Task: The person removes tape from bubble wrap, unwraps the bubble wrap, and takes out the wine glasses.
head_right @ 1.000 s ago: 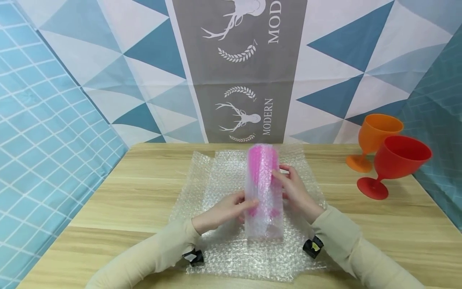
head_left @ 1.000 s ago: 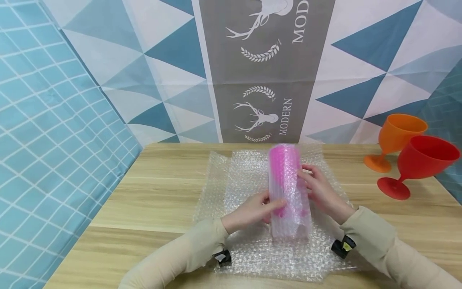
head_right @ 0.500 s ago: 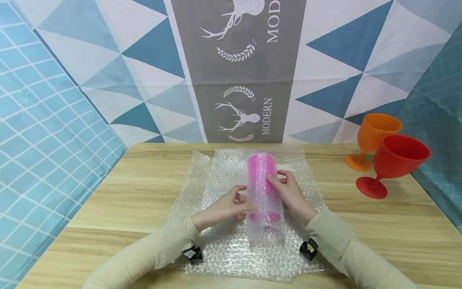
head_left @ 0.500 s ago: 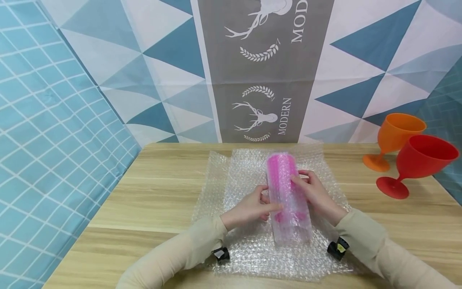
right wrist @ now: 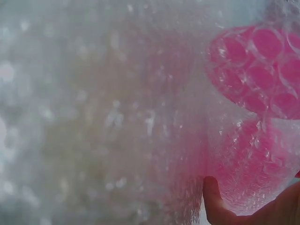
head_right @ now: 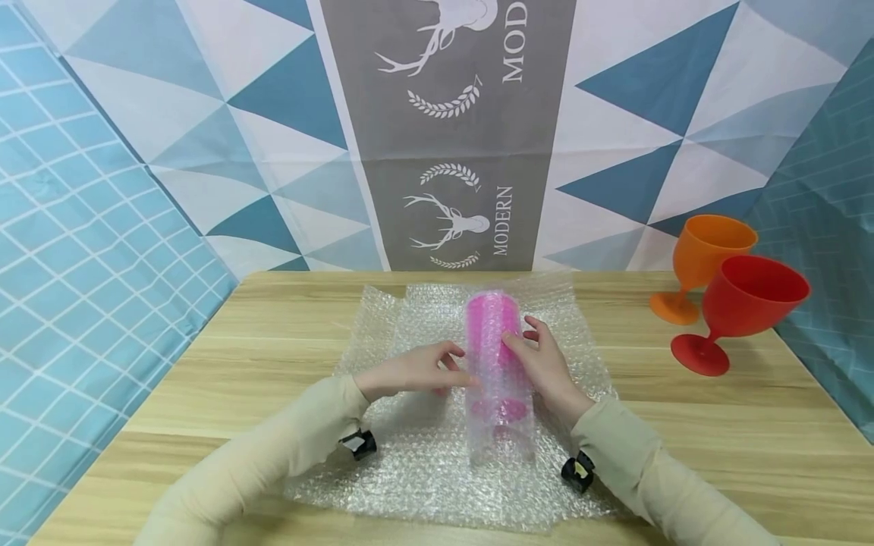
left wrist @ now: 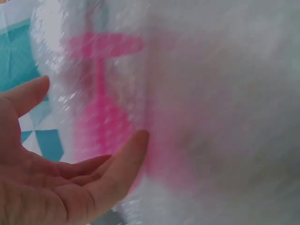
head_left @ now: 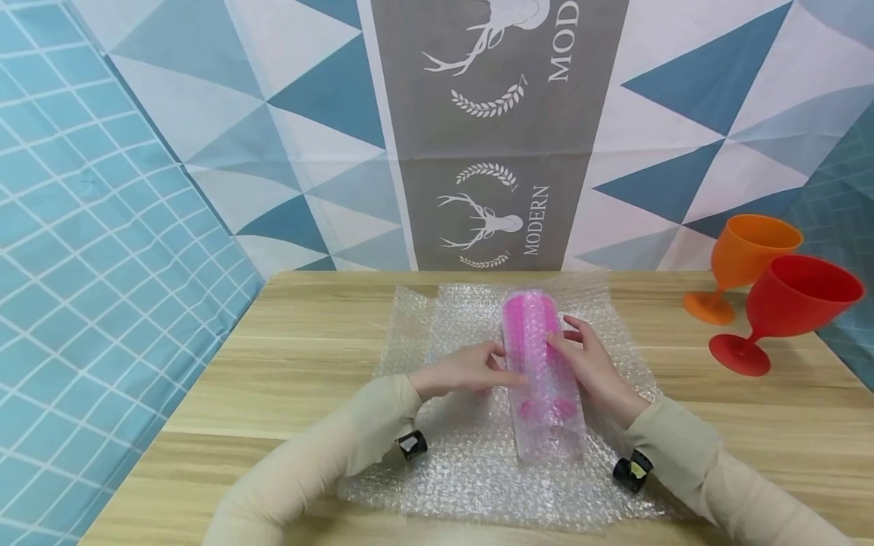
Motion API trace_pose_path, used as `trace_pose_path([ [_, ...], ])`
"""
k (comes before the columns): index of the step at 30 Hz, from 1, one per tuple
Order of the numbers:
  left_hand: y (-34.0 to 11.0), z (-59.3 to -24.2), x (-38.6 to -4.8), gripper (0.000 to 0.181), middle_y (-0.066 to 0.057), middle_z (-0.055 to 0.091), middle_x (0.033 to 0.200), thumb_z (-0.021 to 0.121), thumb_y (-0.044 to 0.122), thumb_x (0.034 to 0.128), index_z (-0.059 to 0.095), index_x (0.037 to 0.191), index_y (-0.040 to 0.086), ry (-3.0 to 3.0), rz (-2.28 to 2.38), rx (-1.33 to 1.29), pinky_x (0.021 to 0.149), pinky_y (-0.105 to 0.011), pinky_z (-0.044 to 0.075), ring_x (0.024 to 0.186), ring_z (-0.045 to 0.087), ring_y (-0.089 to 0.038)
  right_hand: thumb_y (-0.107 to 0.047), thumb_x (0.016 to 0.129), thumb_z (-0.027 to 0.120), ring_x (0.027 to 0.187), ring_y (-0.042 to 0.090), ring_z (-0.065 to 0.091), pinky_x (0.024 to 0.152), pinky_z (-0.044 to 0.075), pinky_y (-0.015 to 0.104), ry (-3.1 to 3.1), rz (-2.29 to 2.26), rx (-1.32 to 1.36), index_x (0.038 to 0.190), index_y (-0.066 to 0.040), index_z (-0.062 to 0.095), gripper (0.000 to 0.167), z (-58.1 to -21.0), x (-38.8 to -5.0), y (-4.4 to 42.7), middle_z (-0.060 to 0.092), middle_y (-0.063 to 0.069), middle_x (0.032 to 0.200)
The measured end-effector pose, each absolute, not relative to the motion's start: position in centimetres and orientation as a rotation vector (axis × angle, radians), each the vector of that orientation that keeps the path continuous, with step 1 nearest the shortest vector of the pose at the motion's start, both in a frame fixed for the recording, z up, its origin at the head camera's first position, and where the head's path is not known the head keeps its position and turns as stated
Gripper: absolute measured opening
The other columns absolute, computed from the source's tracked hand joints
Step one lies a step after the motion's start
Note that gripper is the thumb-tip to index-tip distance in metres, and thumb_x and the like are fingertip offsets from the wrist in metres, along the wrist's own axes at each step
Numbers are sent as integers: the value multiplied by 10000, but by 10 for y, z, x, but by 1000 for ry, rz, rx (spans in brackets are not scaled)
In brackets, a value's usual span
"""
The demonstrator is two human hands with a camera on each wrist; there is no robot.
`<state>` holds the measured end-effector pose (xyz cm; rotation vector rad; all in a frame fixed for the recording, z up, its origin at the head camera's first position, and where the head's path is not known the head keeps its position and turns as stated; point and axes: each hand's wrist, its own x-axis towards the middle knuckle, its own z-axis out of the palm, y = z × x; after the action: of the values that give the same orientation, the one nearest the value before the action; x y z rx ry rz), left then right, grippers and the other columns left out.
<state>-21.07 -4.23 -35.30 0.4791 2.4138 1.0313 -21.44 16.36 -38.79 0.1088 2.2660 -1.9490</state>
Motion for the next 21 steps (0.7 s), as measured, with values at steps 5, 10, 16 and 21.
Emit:
trace_pose_path([
  [5,-39,-334,-223,637,-46,608,1034,650,463,772,484,1237,62,2570,911,536,725,-278,499,907,574,-156,-433,832,601,1151,311,419,914,444,420,2262,-2002,117,1445,-142,161,809,-408,-226,167,279,176,1378],
  [10,-27,-325,-238,511,-80,601,1132,627,340,822,511,1239,68,2685,922,646,749,-256,508,986,575,-183,-419,823,624,1208,336,385,969,400,463,2248,-2040,127,1444,-160,170,812,-415,-231,168,276,151,1411],
  [16,-13,-327,-251,422,-42,588,1140,608,298,856,539,1216,89,2813,907,708,805,-234,496,1020,561,-155,-322,865,589,1250,369,341,1007,365,466,2273,-2028,73,1448,-85,156,764,-394,-219,162,231,222,1435],
  [21,-5,-331,-259,375,-34,540,1074,596,312,865,575,1190,125,2905,875,733,778,-238,482,937,532,-128,-204,894,553,1258,368,341,1009,364,466,2328,-1976,42,1440,-43,163,690,-382,-214,160,240,223,1432],
])
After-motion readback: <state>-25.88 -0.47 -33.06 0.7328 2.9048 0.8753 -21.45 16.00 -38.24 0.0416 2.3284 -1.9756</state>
